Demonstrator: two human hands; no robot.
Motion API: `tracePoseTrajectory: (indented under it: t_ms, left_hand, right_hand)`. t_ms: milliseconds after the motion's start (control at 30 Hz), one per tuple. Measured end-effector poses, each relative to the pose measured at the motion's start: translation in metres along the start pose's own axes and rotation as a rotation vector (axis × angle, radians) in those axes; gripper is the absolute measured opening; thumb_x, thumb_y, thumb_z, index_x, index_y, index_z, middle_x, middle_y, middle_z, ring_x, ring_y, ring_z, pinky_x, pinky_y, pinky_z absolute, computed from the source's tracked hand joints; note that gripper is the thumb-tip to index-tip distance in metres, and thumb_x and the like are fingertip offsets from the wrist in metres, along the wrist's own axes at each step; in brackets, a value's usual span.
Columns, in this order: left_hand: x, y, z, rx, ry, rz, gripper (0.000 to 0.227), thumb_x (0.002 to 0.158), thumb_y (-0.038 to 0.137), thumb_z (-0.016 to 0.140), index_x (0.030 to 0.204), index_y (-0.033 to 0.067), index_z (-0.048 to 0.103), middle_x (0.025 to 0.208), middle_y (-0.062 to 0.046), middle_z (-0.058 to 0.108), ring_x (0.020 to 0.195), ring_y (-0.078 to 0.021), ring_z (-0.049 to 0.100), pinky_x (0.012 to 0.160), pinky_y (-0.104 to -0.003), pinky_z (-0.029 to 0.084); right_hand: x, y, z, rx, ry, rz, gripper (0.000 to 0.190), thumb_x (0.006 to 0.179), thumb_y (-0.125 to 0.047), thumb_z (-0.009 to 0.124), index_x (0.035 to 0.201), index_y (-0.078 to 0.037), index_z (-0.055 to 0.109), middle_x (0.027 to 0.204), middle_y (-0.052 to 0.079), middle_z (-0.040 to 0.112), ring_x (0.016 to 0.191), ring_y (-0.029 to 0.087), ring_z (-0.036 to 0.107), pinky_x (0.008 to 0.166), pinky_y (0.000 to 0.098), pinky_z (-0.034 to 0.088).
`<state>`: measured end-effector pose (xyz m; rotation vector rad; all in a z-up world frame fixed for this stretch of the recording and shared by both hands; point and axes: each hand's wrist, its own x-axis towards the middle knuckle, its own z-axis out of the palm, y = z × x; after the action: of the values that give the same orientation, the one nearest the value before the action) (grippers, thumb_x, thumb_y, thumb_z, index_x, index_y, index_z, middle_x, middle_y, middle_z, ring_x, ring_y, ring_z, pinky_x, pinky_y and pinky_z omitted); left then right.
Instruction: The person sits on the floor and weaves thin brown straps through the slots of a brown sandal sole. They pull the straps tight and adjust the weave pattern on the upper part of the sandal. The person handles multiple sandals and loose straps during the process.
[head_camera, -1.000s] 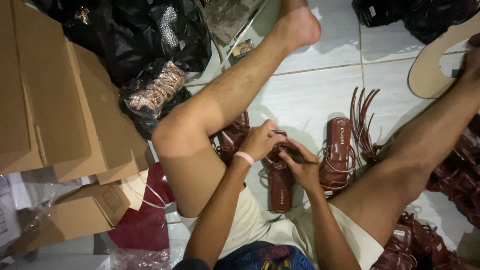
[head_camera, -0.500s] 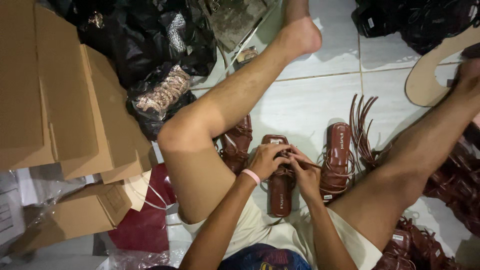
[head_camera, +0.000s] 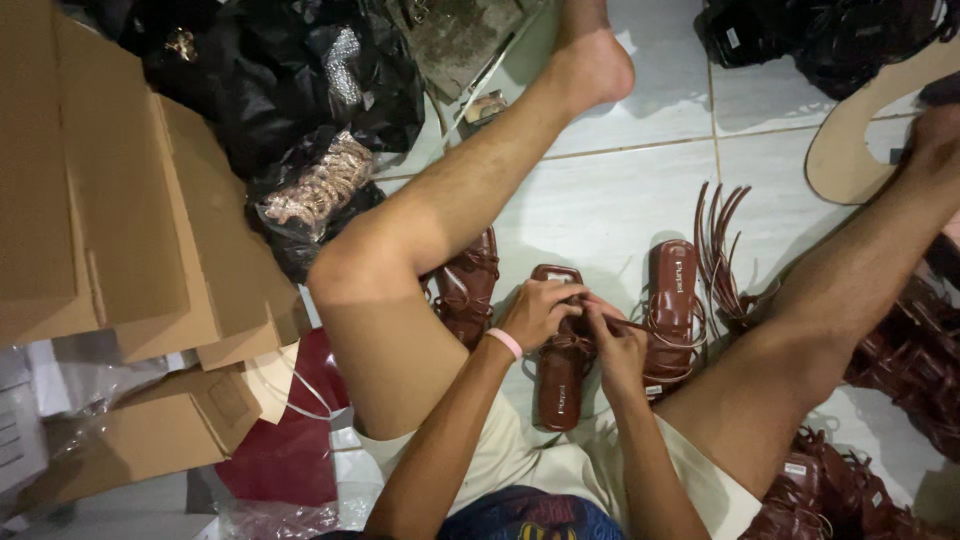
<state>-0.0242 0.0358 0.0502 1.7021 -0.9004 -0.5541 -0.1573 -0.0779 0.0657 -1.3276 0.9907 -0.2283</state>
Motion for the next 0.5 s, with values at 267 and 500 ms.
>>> tracePoseTrajectory:
  t_ms: [267,500]
  left_hand:
    - [0.008,0.014,-0.003,-0.137,-0.056,-0.219,0.015,0.092,0.01,0.067,0.106,0.0074,0.073,0.102,-0.013,0.076,0.094,-0.0307,0.073,0.086,-0.038,0.057]
    - [0.006,0.006,0.0,-0.093,-0.091,-0.162,0.018,0.09,0.01,0.072,0.108,0.0088,0.073,0.107,-0.014,0.077,0.1,-0.0307,0.073,0.09,-0.037,0.056]
  right_hand:
    - [-0.006,-0.001,-0.005,-0.238,0.068,-0.205,0.025,0.099,-0.014,0.069,0.117,0.003,0.074,0.119,0.011,0.075,0.104,0.016,0.069,0.093,0.0284,0.055]
    - [-0.015,0.011,-0.017,-0.239,0.032,-0.245,0.022,0.099,-0.01,0.068,0.114,0.005,0.074,0.122,0.015,0.074,0.109,0.022,0.068,0.096,0.0325,0.053]
